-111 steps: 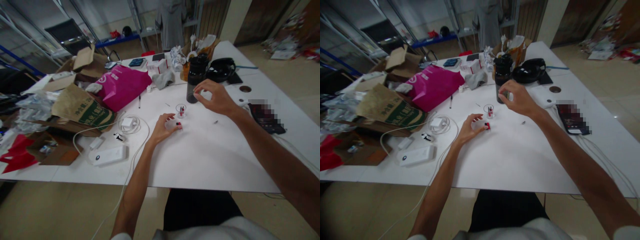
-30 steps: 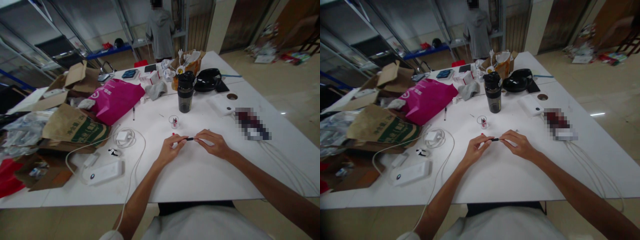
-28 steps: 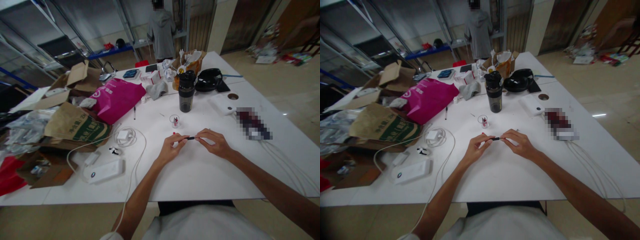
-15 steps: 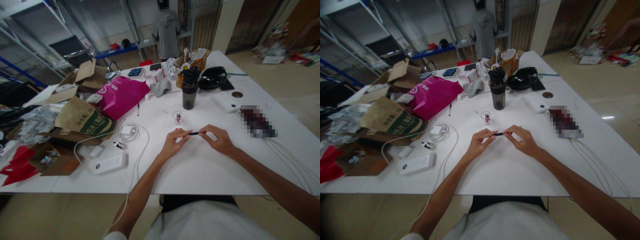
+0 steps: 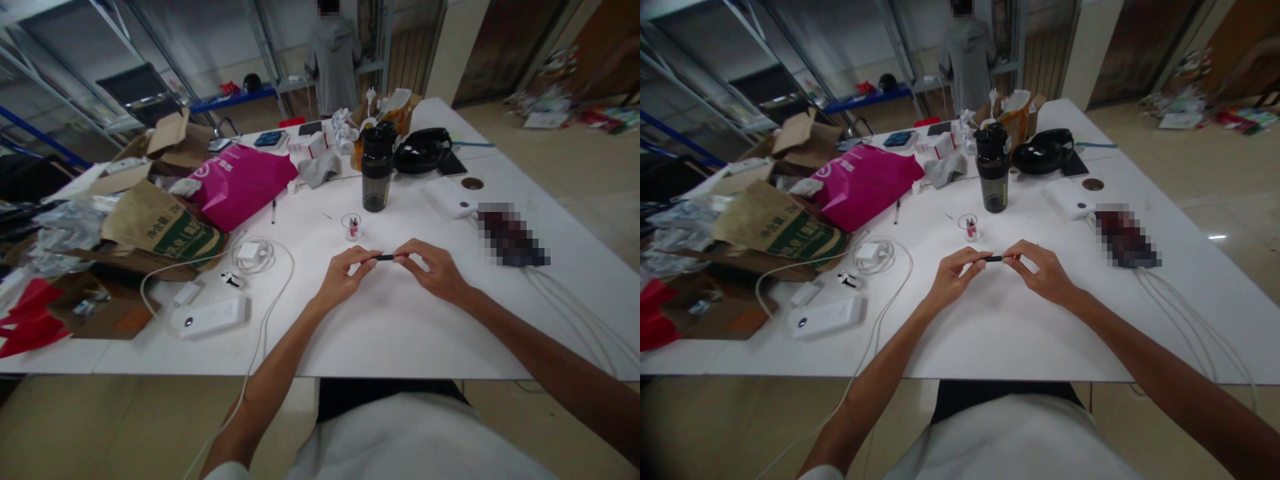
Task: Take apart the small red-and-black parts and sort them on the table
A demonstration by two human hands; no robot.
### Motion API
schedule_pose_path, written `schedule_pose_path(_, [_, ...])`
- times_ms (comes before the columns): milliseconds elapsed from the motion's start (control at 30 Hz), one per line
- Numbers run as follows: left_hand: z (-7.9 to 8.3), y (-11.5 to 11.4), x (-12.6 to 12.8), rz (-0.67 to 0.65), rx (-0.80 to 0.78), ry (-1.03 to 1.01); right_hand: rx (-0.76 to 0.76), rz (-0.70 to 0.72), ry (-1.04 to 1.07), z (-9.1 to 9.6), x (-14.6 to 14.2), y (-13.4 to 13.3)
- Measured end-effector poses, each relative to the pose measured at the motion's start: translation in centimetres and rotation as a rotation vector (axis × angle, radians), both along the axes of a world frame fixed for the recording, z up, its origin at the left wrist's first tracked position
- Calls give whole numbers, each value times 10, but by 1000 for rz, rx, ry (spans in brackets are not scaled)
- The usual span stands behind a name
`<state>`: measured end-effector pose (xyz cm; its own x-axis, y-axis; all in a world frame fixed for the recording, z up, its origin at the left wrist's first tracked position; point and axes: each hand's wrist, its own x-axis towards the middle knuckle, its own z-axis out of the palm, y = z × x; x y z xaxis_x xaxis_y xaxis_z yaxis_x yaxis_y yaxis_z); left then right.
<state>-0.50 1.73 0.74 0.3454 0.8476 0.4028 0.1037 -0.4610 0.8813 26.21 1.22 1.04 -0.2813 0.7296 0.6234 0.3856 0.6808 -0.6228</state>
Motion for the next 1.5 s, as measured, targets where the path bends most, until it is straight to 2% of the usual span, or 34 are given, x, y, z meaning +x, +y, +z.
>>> schedule_pose_path(133, [0,0,1,-9,-29,-4,52,6,15,1,-3,-2])
schedule_pose_path(300, [0,-1,3,36,14,-26,62,6,24,2,-4,-2])
schedule_pose_path(567, [-4,0,4,32,158,-12,-97,-22,-83,-4,4,4])
schedule_pose_path(667, [-4,0,4,47,145,-4,-125,-22,-65,-5,3,4])
schedule_pose_path(800, [-3,0,4,63,103,-13,-84,-2,-16,-4,1,2])
schedule_pose_path(967, [-3,-1,4,41,104,-26,-71,0,-64,-5,4,3])
schedule_pose_path(1167, [-3,0,3,65,76,-31,-32,-29,40,1,2,0])
schedule_pose_path(1367, [-4,-1,4,51,86,-28,-78,-45,-36,1,4,1])
schedule_pose_path(1500, [-3,-2,5,54,42,-44,-48,-41,3,1,3,1])
